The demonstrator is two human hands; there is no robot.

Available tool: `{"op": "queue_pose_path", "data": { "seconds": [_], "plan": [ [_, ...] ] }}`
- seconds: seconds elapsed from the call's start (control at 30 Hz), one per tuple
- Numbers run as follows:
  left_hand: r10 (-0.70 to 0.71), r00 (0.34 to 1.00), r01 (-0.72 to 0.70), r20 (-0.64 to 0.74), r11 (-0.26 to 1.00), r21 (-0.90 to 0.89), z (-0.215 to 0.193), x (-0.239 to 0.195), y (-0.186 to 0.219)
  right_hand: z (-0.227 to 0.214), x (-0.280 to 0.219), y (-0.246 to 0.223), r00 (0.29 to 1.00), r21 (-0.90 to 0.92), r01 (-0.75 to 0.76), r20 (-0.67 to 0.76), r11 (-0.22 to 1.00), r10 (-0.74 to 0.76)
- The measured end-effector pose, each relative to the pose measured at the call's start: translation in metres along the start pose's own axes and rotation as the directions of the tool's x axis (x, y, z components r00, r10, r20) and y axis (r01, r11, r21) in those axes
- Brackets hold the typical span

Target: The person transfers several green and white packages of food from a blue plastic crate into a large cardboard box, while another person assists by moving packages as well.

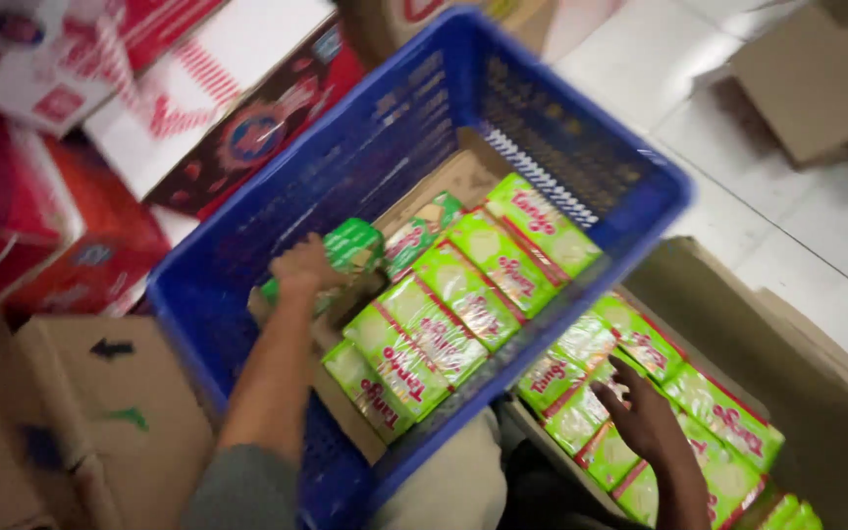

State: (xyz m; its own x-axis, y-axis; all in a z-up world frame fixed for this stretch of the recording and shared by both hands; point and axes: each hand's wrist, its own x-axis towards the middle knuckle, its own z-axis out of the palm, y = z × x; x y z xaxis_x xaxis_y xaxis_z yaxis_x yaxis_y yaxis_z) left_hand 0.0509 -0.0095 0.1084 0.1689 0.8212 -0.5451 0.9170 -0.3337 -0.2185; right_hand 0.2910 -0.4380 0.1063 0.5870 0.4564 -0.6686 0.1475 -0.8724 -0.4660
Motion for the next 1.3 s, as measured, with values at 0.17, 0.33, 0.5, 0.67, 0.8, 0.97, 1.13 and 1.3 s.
{"op": "queue_pose_path", "data": {
  "seconds": [0.17,0.33,0.5,0.67,0.8,0.97,1.13,1.3],
  "plan": [
    [0.190,0.955,-0.187,-0.229,0.982,0.034,-0.107,-0.064,0.029,-0.007,-0.017,0.010,0.979,0.174,0.139,-0.170,0.975,-0.110],
    [0.504,0.650,-0.503,-0.569,0.846,0.175,-0.182,-0.197,0.096,-0.050,-0.077,-0.011,0.894,0.287,0.284,-0.425,0.915,-0.145],
    [0.762,0.321,-0.780,-0.562,0.549,0.300,-0.177,-0.291,0.194,-0.103,-0.135,-0.014,0.452,0.181,0.618,-0.878,0.765,-0.157],
    [0.938,0.156,-0.894,-0.309,0.267,0.359,-0.084,-0.299,0.315,-0.153,-0.142,-0.001,0.438,-0.207,0.493,-0.780,0.845,-0.447],
    [0.974,0.076,-0.921,-0.212,0.150,0.360,0.004,-0.289,0.377,-0.143,-0.062,0.055,0.831,-0.517,0.100,-0.427,0.850,-0.357],
    [0.996,0.039,-0.943,-0.083,0.064,0.326,0.058,-0.256,0.416,-0.094,0.040,0.148,0.919,-0.507,0.059,-0.309,0.860,-0.246],
    [0.958,0.098,-0.960,-0.269,0.162,0.229,0.059,-0.189,0.422,-0.071,0.108,0.185,0.884,-0.522,-0.001,-0.400,0.853,-0.243],
    [0.730,0.244,-0.957,-0.639,0.287,-0.037,0.078,-0.128,0.411,-0.060,0.167,0.182,0.839,-0.537,-0.079,-0.490,0.840,-0.235]
  ]
}}
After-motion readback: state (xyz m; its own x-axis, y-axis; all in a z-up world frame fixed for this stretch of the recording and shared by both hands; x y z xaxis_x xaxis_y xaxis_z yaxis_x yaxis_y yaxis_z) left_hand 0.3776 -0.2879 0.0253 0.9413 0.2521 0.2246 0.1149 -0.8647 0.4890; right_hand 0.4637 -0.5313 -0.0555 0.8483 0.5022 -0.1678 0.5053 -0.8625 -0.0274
